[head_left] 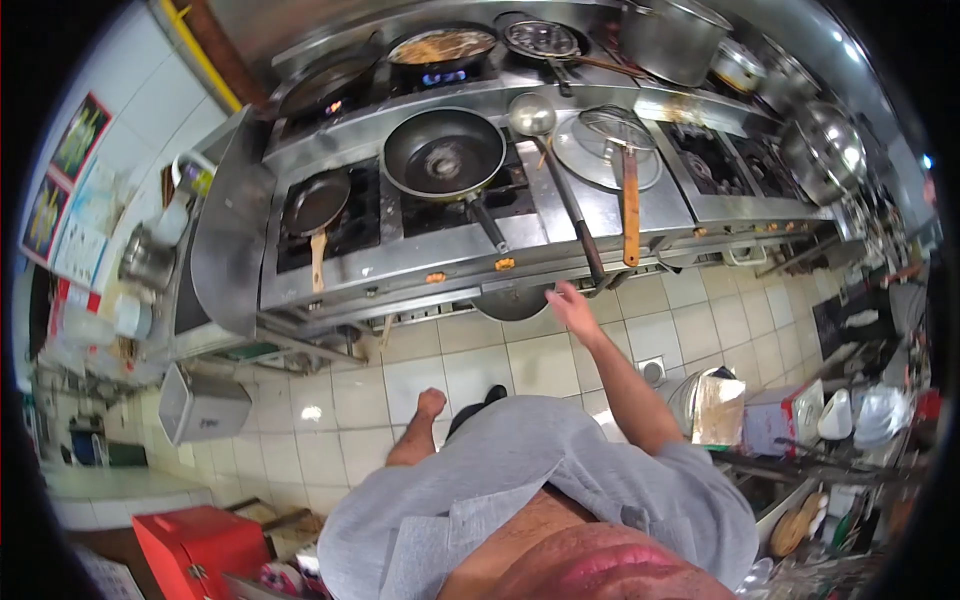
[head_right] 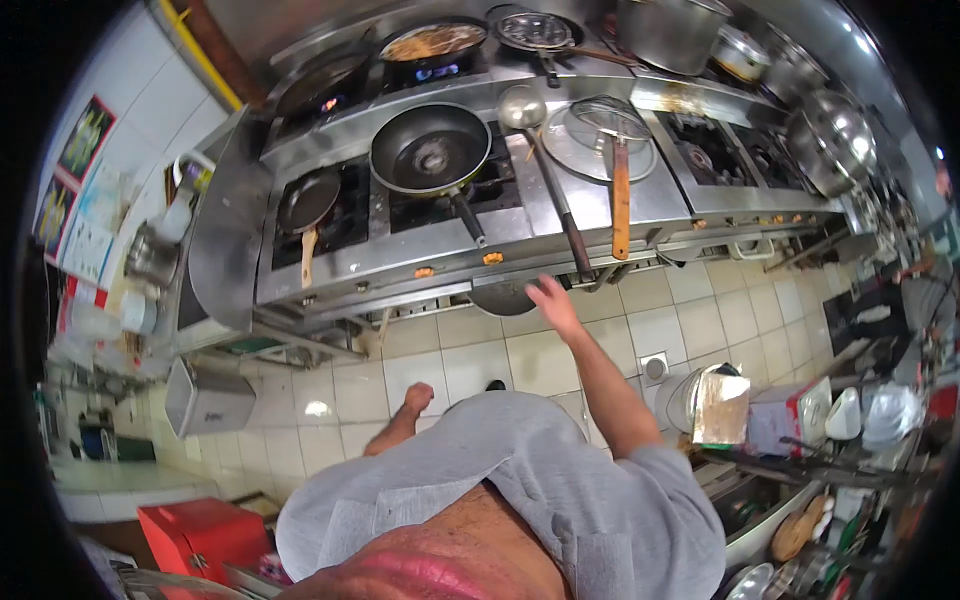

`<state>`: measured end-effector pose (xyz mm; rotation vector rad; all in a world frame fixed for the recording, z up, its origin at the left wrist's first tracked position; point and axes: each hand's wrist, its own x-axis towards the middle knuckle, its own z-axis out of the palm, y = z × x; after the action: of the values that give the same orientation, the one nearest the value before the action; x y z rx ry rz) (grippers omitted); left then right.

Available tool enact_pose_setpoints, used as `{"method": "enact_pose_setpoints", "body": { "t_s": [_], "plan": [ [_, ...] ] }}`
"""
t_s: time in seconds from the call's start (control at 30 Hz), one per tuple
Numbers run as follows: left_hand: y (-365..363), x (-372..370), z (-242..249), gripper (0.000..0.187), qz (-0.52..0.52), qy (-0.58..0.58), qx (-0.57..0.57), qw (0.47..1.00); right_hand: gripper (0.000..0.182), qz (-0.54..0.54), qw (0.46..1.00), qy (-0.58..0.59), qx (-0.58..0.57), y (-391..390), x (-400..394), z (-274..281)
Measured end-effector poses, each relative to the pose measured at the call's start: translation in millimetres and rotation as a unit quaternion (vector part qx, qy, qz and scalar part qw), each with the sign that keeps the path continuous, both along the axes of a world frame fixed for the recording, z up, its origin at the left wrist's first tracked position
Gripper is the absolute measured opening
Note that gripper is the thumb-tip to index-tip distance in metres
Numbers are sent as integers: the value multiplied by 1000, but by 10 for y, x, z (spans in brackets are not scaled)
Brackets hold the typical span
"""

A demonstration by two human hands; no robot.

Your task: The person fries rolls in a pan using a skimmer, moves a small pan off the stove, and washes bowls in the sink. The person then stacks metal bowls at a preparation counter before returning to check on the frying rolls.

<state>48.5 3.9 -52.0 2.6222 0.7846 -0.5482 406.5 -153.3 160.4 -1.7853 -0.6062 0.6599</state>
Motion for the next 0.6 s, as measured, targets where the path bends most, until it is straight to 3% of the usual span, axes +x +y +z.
{"method": "enact_pose_setpoints", "body": {
  "t_s": [0.07,0.17,0.2,0.23,0.27,0.3,0.33,0.47,0.53,0.6],
  "plan": [
    [61,-139,-45,20,-33,-77,1,996,59,32,996,-82,-15,527,83,640],
    [132,-344,27,22,-65,-89,-5,994,68,-13,987,-158,-19,1280,267,457],
    [156,-453,-45,21,-87,-159,25,983,70,-21,979,-200,-15,1509,350,330],
    [120,-432,111,18,48,-66,-71,994,64,14,995,-97,4,1669,394,331],
    [218,-495,121,14,34,-51,-154,986,59,56,998,7,27,1780,420,349],
    [234,-644,-56,14,42,-76,-132,988,46,101,978,180,38,1793,431,514],
    [187,-746,-265,13,-80,-124,20,989,33,149,925,347,47,1796,409,692],
    [205,-867,-160,16,-85,-36,-4,996,15,167,866,471,27,1931,320,717],
    [291,-858,-208,17,-114,-13,-11,993,19,203,846,488,66,2010,217,610],
    [344,-904,-291,19,-148,13,-18,989,23,232,791,556,102,2028,76,624]
  ]
}}
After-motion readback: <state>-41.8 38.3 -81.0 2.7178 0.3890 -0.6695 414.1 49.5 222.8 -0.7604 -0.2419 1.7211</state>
